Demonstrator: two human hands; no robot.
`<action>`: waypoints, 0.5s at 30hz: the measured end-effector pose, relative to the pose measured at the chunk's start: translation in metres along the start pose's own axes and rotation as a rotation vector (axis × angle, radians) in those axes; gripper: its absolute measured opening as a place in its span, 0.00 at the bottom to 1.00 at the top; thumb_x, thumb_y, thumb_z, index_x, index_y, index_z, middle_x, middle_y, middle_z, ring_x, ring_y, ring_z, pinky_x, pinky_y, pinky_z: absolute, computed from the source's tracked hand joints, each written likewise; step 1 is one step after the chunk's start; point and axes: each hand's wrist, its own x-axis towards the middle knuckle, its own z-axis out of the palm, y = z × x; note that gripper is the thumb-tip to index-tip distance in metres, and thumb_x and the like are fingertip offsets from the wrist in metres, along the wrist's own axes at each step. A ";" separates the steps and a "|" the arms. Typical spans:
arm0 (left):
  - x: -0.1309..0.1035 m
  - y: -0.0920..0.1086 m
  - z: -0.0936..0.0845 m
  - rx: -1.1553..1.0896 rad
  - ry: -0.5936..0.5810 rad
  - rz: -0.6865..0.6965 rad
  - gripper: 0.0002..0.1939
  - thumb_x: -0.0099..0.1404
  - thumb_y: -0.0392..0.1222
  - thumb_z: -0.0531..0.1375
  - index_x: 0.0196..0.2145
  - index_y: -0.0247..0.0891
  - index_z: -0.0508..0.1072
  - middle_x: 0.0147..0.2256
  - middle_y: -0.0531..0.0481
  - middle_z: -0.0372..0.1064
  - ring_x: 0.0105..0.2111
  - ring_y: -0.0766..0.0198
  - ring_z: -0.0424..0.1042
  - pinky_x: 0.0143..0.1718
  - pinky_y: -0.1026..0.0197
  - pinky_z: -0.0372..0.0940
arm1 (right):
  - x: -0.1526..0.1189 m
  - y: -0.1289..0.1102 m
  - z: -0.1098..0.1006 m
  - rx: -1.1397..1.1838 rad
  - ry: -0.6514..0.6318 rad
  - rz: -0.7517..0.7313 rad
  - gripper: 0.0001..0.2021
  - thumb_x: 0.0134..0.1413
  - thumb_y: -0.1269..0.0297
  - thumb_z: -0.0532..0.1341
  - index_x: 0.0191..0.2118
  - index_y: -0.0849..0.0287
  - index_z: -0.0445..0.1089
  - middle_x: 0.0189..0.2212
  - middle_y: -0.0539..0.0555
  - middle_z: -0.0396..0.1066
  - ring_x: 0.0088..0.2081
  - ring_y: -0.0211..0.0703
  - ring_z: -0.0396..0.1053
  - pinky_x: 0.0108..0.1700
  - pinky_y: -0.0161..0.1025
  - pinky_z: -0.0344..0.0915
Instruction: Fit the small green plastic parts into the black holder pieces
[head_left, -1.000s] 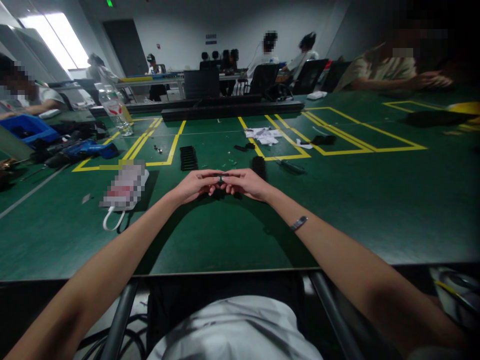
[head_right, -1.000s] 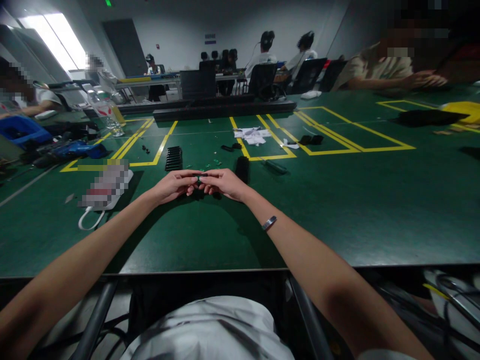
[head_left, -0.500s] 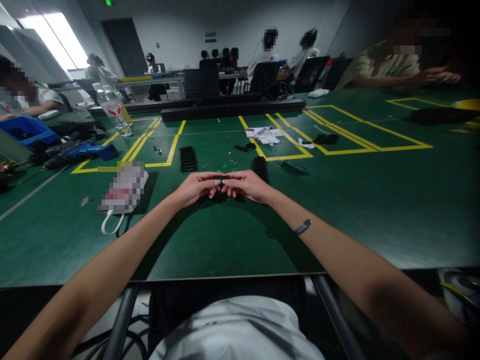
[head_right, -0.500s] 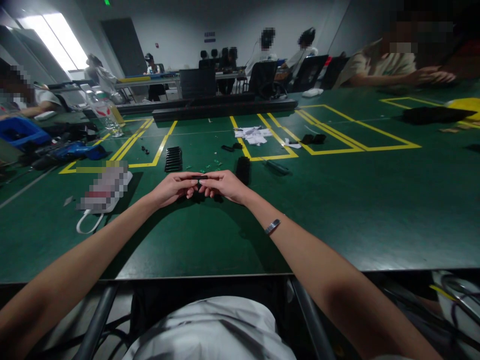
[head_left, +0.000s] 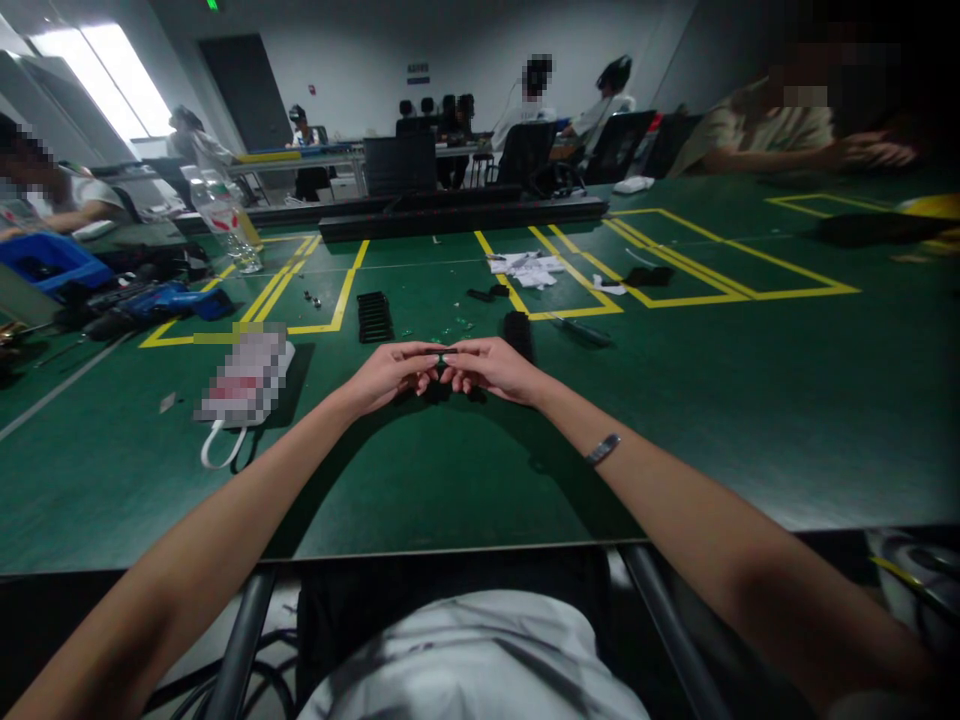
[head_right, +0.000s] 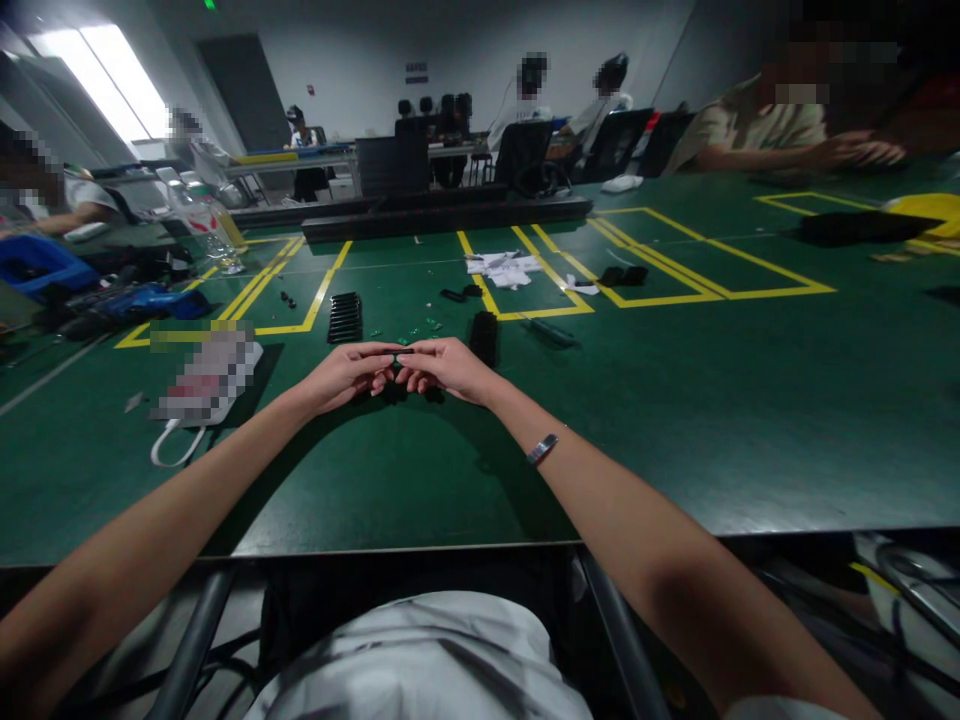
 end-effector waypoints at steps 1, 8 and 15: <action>0.000 0.000 0.000 -0.002 -0.001 -0.001 0.21 0.63 0.40 0.66 0.53 0.32 0.74 0.31 0.48 0.71 0.25 0.72 0.66 0.26 0.67 0.62 | 0.000 0.000 0.000 -0.001 0.002 0.003 0.13 0.52 0.59 0.69 0.38 0.65 0.75 0.30 0.56 0.77 0.26 0.34 0.73 0.26 0.30 0.66; 0.001 0.000 -0.001 -0.021 0.003 -0.005 0.20 0.63 0.40 0.66 0.52 0.30 0.74 0.31 0.47 0.71 0.24 0.71 0.67 0.25 0.67 0.63 | -0.001 -0.003 0.000 -0.016 -0.012 0.004 0.13 0.50 0.60 0.70 0.37 0.65 0.75 0.30 0.57 0.77 0.27 0.34 0.73 0.27 0.30 0.66; 0.002 -0.001 -0.003 -0.035 0.019 -0.007 0.20 0.62 0.41 0.66 0.50 0.30 0.74 0.30 0.47 0.71 0.24 0.70 0.68 0.24 0.66 0.63 | -0.001 -0.003 0.000 -0.015 -0.007 0.017 0.13 0.50 0.61 0.70 0.38 0.65 0.75 0.30 0.56 0.77 0.26 0.33 0.71 0.27 0.30 0.66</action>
